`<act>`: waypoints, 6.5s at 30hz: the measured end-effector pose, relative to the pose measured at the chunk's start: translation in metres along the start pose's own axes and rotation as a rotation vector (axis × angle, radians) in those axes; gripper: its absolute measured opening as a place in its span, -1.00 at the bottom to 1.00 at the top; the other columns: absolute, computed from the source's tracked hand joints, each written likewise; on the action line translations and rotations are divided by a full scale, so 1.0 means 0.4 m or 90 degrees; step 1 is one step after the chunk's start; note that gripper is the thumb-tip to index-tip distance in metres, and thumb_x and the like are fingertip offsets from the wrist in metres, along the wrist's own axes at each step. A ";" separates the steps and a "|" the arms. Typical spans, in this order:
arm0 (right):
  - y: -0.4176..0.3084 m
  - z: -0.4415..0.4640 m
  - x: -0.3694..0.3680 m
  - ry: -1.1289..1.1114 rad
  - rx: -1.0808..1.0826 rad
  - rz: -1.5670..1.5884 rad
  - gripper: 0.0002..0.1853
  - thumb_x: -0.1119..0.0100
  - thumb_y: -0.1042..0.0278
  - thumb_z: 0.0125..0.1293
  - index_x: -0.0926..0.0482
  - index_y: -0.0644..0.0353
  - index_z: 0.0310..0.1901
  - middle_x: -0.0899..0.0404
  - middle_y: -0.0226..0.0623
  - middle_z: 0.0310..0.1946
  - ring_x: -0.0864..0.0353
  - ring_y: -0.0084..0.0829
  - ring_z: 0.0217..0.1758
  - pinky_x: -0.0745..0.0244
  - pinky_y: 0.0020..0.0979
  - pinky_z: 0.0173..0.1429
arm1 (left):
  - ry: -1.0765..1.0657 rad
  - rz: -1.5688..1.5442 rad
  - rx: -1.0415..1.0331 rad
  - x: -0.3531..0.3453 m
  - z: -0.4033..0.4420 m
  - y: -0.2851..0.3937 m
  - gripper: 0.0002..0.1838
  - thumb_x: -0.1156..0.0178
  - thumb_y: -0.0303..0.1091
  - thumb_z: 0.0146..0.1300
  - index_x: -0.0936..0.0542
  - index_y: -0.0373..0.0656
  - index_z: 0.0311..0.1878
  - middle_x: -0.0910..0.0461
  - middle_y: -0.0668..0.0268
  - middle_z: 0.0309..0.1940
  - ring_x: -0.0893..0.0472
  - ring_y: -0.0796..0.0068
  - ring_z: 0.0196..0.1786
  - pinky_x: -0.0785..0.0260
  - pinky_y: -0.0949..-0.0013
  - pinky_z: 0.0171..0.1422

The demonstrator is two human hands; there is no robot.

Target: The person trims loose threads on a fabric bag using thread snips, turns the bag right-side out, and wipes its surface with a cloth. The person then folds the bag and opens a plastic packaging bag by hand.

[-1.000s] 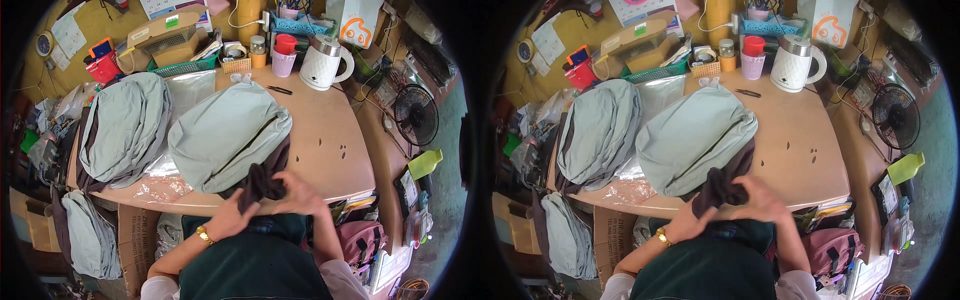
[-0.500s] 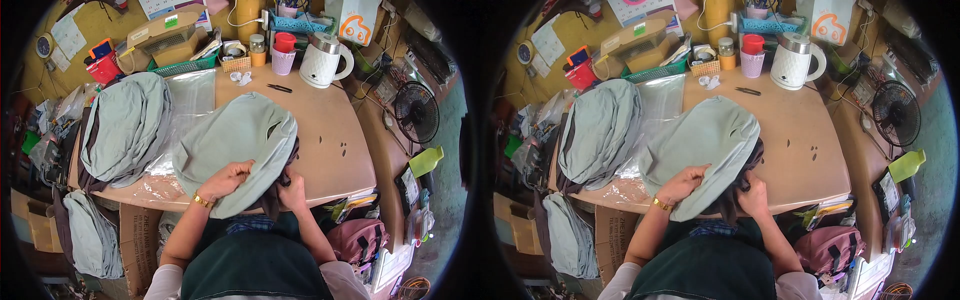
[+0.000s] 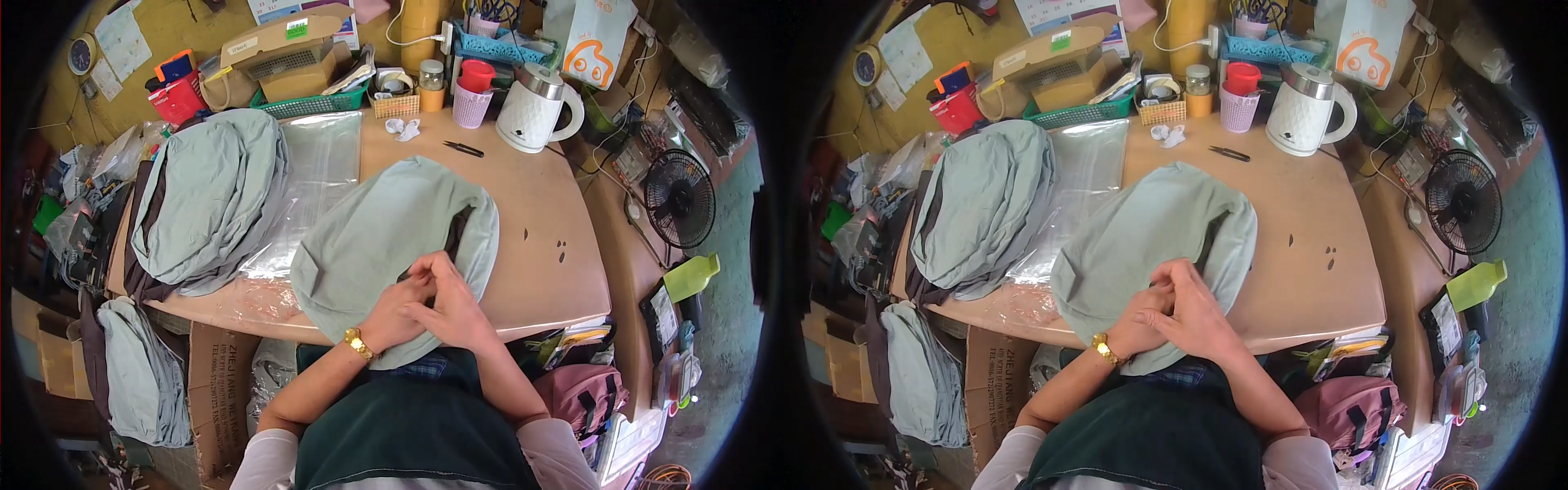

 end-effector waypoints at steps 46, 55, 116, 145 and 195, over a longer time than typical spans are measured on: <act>0.105 -0.205 -0.033 0.122 0.183 -0.203 -0.71 -0.46 0.48 -0.06 -0.55 0.19 -0.28 -0.50 0.06 0.14 -0.65 -0.06 0.04 -0.58 -0.24 0.01 | 0.036 0.138 0.194 0.065 -0.070 -0.110 -0.64 -0.43 -0.42 0.02 -0.49 -0.15 -0.13 -0.53 0.18 -0.20 -0.61 0.09 -0.19 -0.48 0.13 -0.13; 0.108 -0.230 -0.074 0.075 0.174 -0.280 -0.56 -0.31 0.38 -0.01 -0.63 0.08 0.00 -0.53 -0.08 0.02 -0.56 -0.05 0.01 -0.51 -0.18 0.11 | -0.026 0.243 0.126 0.033 -0.054 -0.032 -0.60 -0.34 -0.49 0.02 -0.41 -0.14 -0.08 -0.44 0.13 -0.09 -0.57 0.05 -0.15 -0.52 0.07 -0.12; -0.001 0.301 0.106 0.422 0.073 0.293 -0.48 0.04 0.11 0.47 -0.29 0.18 0.35 -0.44 -0.19 0.25 -0.42 -0.18 0.31 -0.37 -0.21 0.36 | 0.116 0.166 -0.221 0.159 0.047 0.207 -0.81 -0.23 -0.66 0.01 -0.58 -0.19 -0.29 -0.40 0.24 -0.40 -0.50 0.26 -0.42 -0.40 0.26 -0.38; 0.032 0.035 -0.052 -0.283 -0.099 -0.532 -0.59 -0.14 0.29 0.28 -0.47 0.32 0.11 -0.63 0.00 -0.10 -0.62 0.00 -0.01 -0.52 -0.13 0.06 | -0.075 0.429 0.301 0.350 -0.065 0.030 -0.31 -0.43 -0.12 0.04 -0.42 -0.11 0.23 -0.54 0.14 0.01 -0.55 0.11 0.14 0.15 -0.54 0.41; 0.173 -0.075 -0.127 -0.019 0.044 -0.606 -0.49 -0.04 0.27 0.36 -0.39 0.38 0.27 -0.31 -0.04 0.35 -0.10 -0.01 0.52 0.12 0.21 0.51 | -0.064 0.186 0.136 -0.016 -0.037 -0.133 -0.50 -0.05 -0.42 0.26 -0.40 -0.43 0.26 -0.48 -0.08 0.14 -0.43 -0.02 0.14 -0.31 0.08 0.19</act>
Point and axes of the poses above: each hand's wrist, its own z-axis towards the middle knuckle, its own x-axis out of the back of the hand, y = z × x, the point moved 9 cm from there along z, towards the middle knuckle
